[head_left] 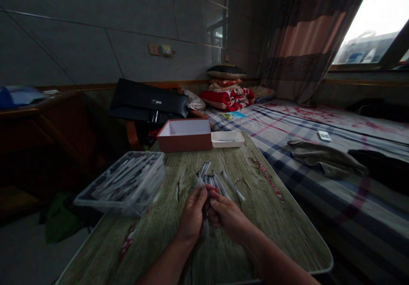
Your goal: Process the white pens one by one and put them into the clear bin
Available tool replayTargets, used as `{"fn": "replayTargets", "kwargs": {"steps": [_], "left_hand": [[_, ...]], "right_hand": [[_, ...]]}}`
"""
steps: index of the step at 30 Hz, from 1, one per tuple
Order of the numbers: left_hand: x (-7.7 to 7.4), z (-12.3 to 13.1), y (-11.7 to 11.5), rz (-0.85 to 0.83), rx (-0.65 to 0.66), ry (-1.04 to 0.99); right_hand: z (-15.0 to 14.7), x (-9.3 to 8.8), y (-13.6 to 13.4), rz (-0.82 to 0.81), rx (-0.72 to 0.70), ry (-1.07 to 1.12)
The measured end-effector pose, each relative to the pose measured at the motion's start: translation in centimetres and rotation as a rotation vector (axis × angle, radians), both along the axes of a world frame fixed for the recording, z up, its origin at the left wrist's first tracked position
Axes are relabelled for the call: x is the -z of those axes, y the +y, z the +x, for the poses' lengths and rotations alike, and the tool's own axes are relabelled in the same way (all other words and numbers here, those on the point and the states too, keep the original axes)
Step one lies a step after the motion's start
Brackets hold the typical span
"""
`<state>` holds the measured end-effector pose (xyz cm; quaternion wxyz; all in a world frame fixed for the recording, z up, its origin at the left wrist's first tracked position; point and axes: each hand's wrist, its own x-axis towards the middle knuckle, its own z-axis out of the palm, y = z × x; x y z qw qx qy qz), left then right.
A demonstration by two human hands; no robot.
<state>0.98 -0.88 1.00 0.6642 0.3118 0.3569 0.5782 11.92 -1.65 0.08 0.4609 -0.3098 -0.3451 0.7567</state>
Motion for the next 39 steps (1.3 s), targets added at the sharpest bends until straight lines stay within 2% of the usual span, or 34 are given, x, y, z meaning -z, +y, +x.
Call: {"fn": "replayTargets", "kwargs": {"steps": [2, 5, 15, 20, 21, 23, 25, 27, 30, 33, 37, 39], "left_hand": [[0.0, -0.1, 0.1, 0.029, 0.004, -0.027], [0.0, -0.3, 0.3, 0.04, 0.004, -0.015], [-0.4, -0.7, -0.2, 0.049, -0.024, 0.009], [-1.2, -1.7, 0.3, 0.014, -0.087, -0.045], [-1.3, -2.0, 0.4, 0.013, -0.102, -0.059], [-1.3, -2.4, 0.7, -0.01, -0.107, -0.068], [-1.3, -2.6, 0.8, -0.073, -0.045, -0.054], [-1.2, -2.6, 0.6, -0.104, 0.083, -0.032], [-1.1, -2.5, 0.3, -0.058, 0.303, -0.013], [-1.0, -2.7, 0.0, -0.033, 0.446, -0.021], [-0.8, -3.1, 0.0, -0.079, 0.554, -0.063], [-0.8, -3.1, 0.1, -0.105, 0.515, -0.114]], "right_hand": [[0.1, -0.6, -0.3, -0.095, -0.023, 0.048], [-0.1, -1.2, -0.6, -0.144, -0.062, 0.086], [-0.8, -1.3, -1.2, -0.113, -0.108, 0.087], [0.0, -1.5, -1.2, -0.062, -0.252, -0.035], [0.3, -1.6, -1.0, -0.036, -0.226, -0.098], [1.0, -1.6, -0.5, 0.008, -0.075, -0.208], [1.5, -1.7, 0.2, 0.029, 0.096, -0.246], [2.0, -1.8, 0.7, 0.026, 0.18, -0.225], [2.5, -2.0, 1.1, 0.012, 0.192, -0.195], [2.6, -2.0, 1.1, -0.019, 0.181, -0.193], [2.5, -1.6, 1.1, -0.053, 0.153, -0.183], [2.4, -1.4, 1.1, -0.059, 0.136, -0.149]]}}
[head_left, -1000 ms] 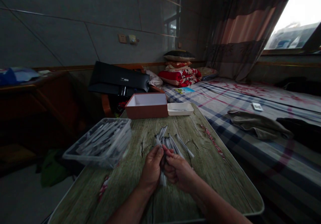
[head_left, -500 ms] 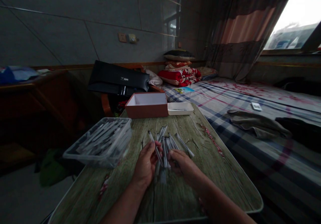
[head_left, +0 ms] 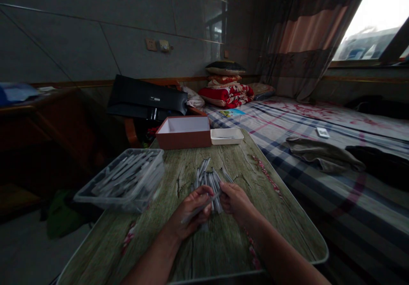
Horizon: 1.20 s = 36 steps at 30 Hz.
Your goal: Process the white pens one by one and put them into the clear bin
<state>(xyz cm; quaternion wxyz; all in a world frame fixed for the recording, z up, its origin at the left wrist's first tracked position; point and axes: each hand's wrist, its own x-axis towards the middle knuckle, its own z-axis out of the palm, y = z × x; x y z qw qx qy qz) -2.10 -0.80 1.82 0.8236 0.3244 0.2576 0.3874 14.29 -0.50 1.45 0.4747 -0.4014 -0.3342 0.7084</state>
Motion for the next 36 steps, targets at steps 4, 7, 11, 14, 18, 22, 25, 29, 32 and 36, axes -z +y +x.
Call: {"fn": "replayTargets", "kwargs": {"steps": [4, 7, 11, 14, 18, 22, 25, 29, 32, 36], "left_hand": [[0.0, 0.4, 0.0, 0.08, -0.191, 0.044], [0.1, 0.9, -0.1, 0.319, -0.356, 0.226], [0.3, 1.3, -0.1, 0.301, -0.498, 0.285], [0.5, 1.3, 0.1, 0.189, -0.537, 0.231], [0.5, 1.1, 0.4, 0.125, -0.576, 0.194], [0.3, 1.1, 0.3, 0.116, -0.577, 0.189], [0.1, 1.2, 0.2, 0.126, -0.564, 0.209], [0.3, 1.1, 0.4, 0.103, -0.589, 0.189], [0.5, 1.1, 0.5, 0.105, -0.589, 0.176], [0.5, 1.1, 0.3, 0.134, -0.564, 0.194]], "right_hand": [[-0.3, 0.4, 0.1, -0.037, 0.082, 0.053], [-0.6, 0.8, 0.2, -0.037, 0.142, 0.012], [-1.2, 1.2, 0.1, 0.045, 0.19, -0.129], [-1.4, 1.2, -0.1, 0.143, 0.175, -0.186], [-1.1, 0.8, -0.4, 0.254, 0.126, -0.171], [-0.7, 0.8, -0.3, 0.209, 0.111, -0.252], [-0.6, 0.9, -0.2, 0.203, 0.069, -0.315], [-0.9, 0.5, -0.5, 0.185, 0.034, -0.126], [-1.0, 0.1, -0.7, 0.157, 0.037, -0.068], [-1.0, 0.4, -0.7, 0.137, 0.02, -0.203]]}}
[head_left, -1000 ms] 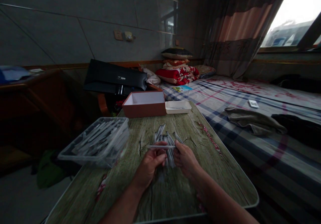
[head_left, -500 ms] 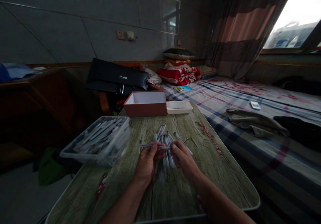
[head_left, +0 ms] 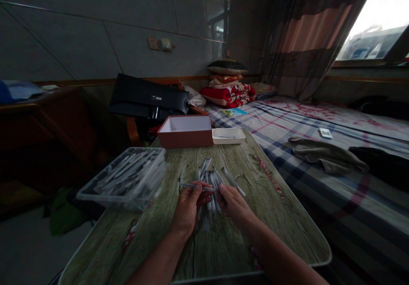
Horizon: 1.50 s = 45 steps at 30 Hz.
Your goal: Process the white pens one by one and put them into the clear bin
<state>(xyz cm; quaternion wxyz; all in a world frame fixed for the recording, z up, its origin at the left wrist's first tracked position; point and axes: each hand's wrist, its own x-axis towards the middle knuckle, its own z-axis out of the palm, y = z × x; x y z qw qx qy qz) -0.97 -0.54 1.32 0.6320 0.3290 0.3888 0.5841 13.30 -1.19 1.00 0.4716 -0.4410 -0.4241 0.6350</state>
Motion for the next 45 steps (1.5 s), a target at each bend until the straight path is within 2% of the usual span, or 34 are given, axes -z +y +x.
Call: {"fn": "replayTargets", "kwargs": {"steps": [6, 12, 16, 18, 24, 30, 34, 37, 41, 45], "left_hand": [[0.0, -0.1, 0.1, 0.002, -0.024, -0.009], [0.1, 0.0, 0.0, 0.022, -0.023, 0.009], [0.0, -0.1, 0.1, 0.006, -0.058, -0.016], [0.0, -0.1, 0.2, 0.013, -0.057, -0.013], [0.0, -0.1, 0.1, 0.032, -0.064, 0.023], [0.3, -0.3, 0.4, 0.038, -0.068, 0.042], [0.4, -0.2, 0.3, 0.088, -0.029, 0.126], [0.4, -0.2, 0.3, 0.108, -0.075, 0.149], [0.4, -0.3, 0.5, 0.094, -0.18, 0.111], [0.4, -0.7, 1.0, 0.026, -0.291, -0.032]], "right_hand": [[0.1, 0.0, -0.2, 0.026, -0.05, 0.184], [0.1, 0.3, 0.0, -0.061, -0.001, 0.074], [0.1, -0.2, -0.2, 0.019, -0.031, 0.19], [0.1, -0.4, -0.3, 0.006, -0.038, 0.239], [-0.2, 0.1, 0.0, -0.078, -0.05, 0.129], [-0.1, -0.2, -0.3, -0.077, -0.081, 0.36], [0.1, -0.3, -0.2, -0.139, -0.135, 0.324], [0.1, -0.2, 0.0, -0.146, -0.13, 0.222], [0.4, -0.3, 0.0, -0.159, -0.175, 0.198], [0.8, -0.5, -0.4, -0.203, -0.317, 0.193]]}}
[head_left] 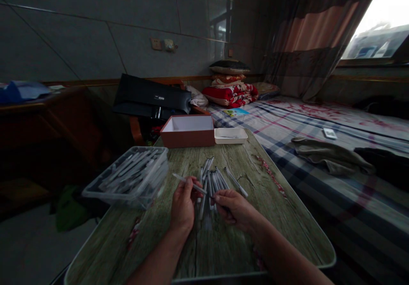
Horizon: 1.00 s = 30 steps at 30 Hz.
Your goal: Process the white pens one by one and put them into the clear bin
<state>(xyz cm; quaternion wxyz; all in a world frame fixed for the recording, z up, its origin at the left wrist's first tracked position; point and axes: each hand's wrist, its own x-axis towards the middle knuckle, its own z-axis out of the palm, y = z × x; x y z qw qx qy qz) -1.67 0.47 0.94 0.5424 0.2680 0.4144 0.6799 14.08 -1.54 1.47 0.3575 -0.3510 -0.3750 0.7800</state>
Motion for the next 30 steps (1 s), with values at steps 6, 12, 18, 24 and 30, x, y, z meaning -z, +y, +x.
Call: {"fn": "replayTargets", "kwargs": {"steps": [6, 12, 18, 24, 30], "left_hand": [[-0.2, -1.1, 1.0, -0.124, -0.037, -0.384], [-0.1, -2.0, 1.6, -0.248, 0.033, -0.622], [-0.2, -0.6, 0.5, -0.187, 0.275, -0.404], [-0.1, 0.8, -1.0, -0.11, 0.447, -0.161], [0.0, 0.0, 0.2, -0.115, 0.309, -0.404]], "right_hand": [[0.6, 1.0, -0.4, -0.037, -0.322, 0.154], [1.2, 1.6, -0.2, -0.074, -0.472, 0.212], [0.7, 1.3, -0.2, 0.018, -0.162, 0.334], [-1.0, 0.9, -0.8, 0.076, 0.062, 0.034], [-0.9, 0.6, -0.9, 0.067, 0.021, -0.014]]}}
